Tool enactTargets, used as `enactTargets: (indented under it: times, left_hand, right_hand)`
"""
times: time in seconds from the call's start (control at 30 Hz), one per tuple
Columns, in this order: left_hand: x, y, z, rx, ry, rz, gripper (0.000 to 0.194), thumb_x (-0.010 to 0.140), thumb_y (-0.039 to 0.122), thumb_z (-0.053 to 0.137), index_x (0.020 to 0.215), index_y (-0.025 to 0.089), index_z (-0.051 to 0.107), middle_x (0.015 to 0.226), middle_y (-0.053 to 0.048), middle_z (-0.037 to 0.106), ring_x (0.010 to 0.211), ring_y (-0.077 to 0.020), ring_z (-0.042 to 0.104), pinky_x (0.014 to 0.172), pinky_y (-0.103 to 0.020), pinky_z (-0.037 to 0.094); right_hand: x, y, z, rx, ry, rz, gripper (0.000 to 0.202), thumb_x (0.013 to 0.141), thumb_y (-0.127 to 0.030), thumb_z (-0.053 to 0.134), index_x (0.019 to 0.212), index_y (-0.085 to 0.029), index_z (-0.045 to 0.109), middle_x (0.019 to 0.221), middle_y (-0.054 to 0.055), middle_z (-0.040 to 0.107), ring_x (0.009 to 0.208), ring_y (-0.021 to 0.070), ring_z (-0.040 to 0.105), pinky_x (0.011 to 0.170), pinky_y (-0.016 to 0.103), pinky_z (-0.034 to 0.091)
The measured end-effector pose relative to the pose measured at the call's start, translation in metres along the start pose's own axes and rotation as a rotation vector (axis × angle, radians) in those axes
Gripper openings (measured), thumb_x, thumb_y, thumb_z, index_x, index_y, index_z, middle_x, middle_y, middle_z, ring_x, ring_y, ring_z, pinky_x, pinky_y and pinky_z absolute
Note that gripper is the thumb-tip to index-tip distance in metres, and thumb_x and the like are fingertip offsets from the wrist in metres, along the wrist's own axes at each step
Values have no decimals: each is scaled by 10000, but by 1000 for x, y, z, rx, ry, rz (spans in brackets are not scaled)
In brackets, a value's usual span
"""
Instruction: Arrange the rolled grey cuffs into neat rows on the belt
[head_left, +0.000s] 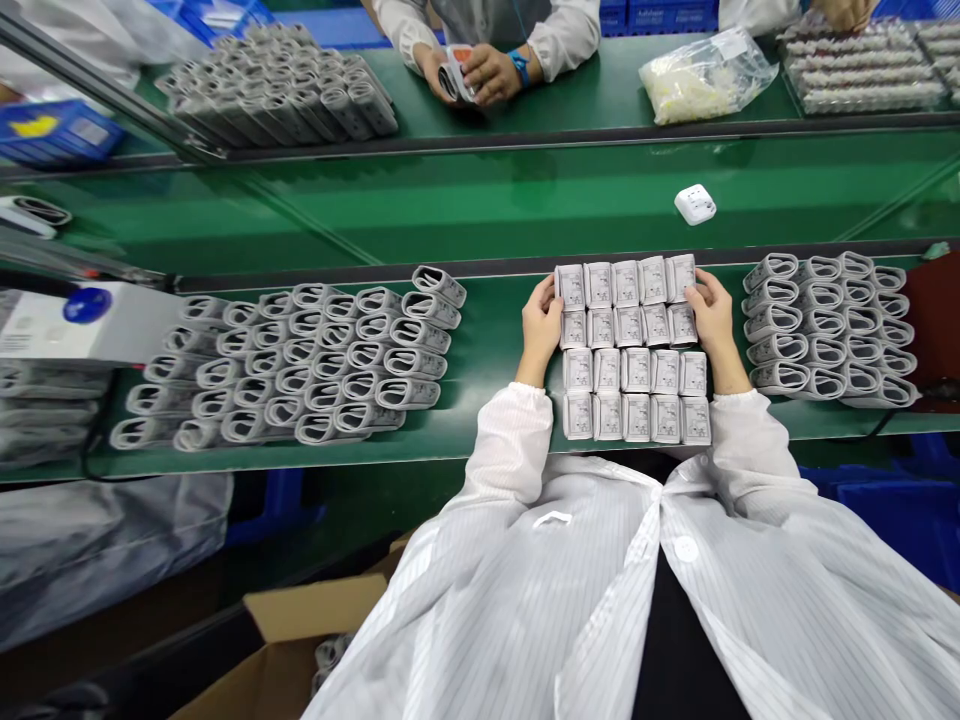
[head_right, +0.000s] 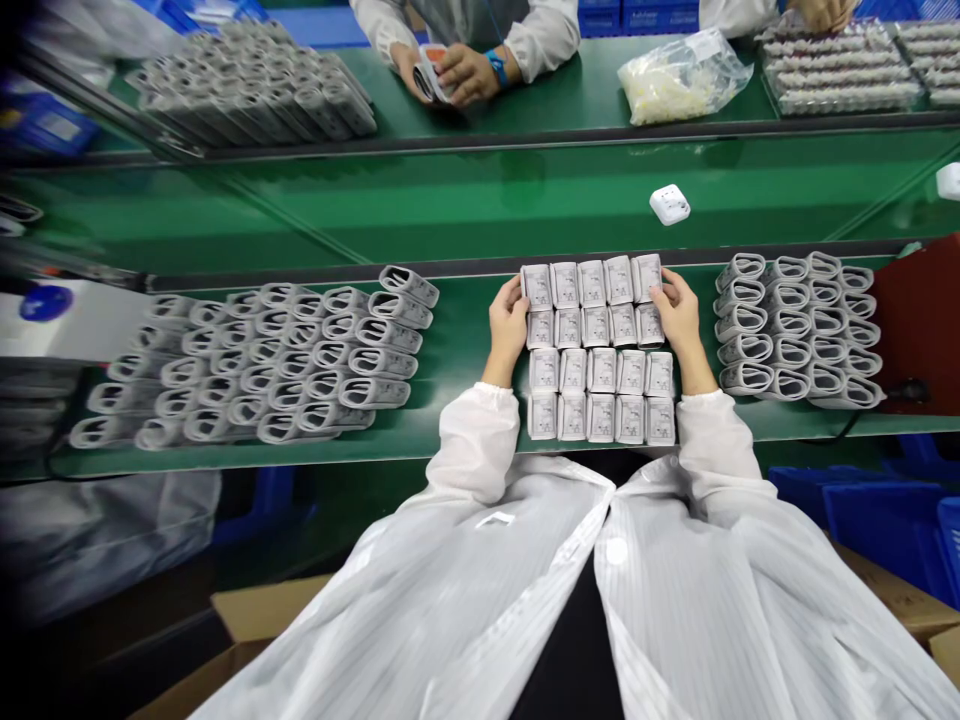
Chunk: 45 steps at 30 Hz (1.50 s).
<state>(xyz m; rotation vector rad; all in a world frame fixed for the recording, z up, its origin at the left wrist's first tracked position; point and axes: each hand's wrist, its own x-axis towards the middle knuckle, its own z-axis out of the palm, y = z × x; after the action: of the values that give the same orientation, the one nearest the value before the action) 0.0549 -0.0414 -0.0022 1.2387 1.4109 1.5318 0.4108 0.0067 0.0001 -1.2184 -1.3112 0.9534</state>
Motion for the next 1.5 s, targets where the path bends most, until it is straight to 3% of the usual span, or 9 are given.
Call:
enactTargets:
  times: [0.3, 0.4, 0.57, 0.73, 1.0, 1.1, 1.23, 1.5]
  left_hand:
    - [-2, 2, 0, -24, -35, 30, 811, 956, 802, 765, 1506, 208, 709, 1466, -190, 805, 1372, -337, 792, 1205, -485, 640]
    - [-2, 2, -1, -1, -37, 39, 813, 961, 809, 757, 1525, 226, 709, 1483, -182, 792, 1328, -316, 798, 1156, -454, 653]
    - [-1, -1, -4, 81, 14, 74, 779, 956, 825, 748, 1499, 267, 751, 1458, -154, 759, 943, -185, 783, 877, -340, 668]
    - [1, -4, -3, 90, 33, 102, 783, 936, 860, 741, 1464, 283, 777, 1369, -128, 747, 877, -152, 737, 808, -308, 636]
    - [-1, -2, -3, 82, 14, 72, 809, 947, 857, 729, 1504, 272, 757, 1444, -146, 782, 951, -195, 781, 920, -367, 668]
    - [-2, 2, -3, 63, 3, 45, 798, 975, 826, 720, 1526, 249, 742, 1481, -156, 791, 1141, -263, 818, 1079, -425, 668]
    - [-3, 7, -1, 42, 41, 51, 799, 973, 820, 727, 1494, 215, 757, 1518, -175, 785, 1407, -335, 763, 1236, -464, 615]
    - [-1, 3, 0, 2, 67, 50, 834, 941, 861, 732, 1461, 210, 763, 1543, -185, 768, 1509, -362, 711, 1349, -533, 532]
  right_hand:
    - [0, 2, 0, 32, -12, -11, 965, 735, -953, 902, 1378, -252, 738, 1174, 129, 860, 1129, 397, 832, 1093, 615, 686]
    - [0, 2, 1, 40, -29, -10, 967, 735, -954, 899, 1380, -255, 728, 1212, 130, 856, 1174, 397, 827, 1130, 612, 671]
    - [1, 2, 1, 41, -50, -10, 964, 755, -939, 890, 1402, -247, 713, 1260, 141, 845, 1221, 405, 815, 1172, 623, 648]
    - [-1, -1, 2, 27, -70, -17, 942, 782, -942, 864, 1411, -259, 706, 1270, 134, 842, 1227, 396, 812, 1165, 604, 654]
    - [-1, -3, 3, 57, -42, 9, 980, 717, -947, 903, 1377, -252, 702, 1263, 140, 842, 1232, 402, 808, 1189, 620, 634]
    - [-1, -3, 4, 31, -42, -1, 963, 741, -962, 874, 1373, -257, 701, 1258, 138, 836, 1232, 395, 804, 1178, 608, 641]
    - [-1, -4, 4, 13, -35, -8, 953, 751, -976, 856, 1362, -262, 699, 1246, 134, 831, 1220, 387, 802, 1157, 597, 653]
    - [0, -5, 4, 6, 21, -10, 933, 743, -998, 838, 1312, -271, 704, 1248, 129, 829, 1224, 393, 797, 1158, 610, 647]
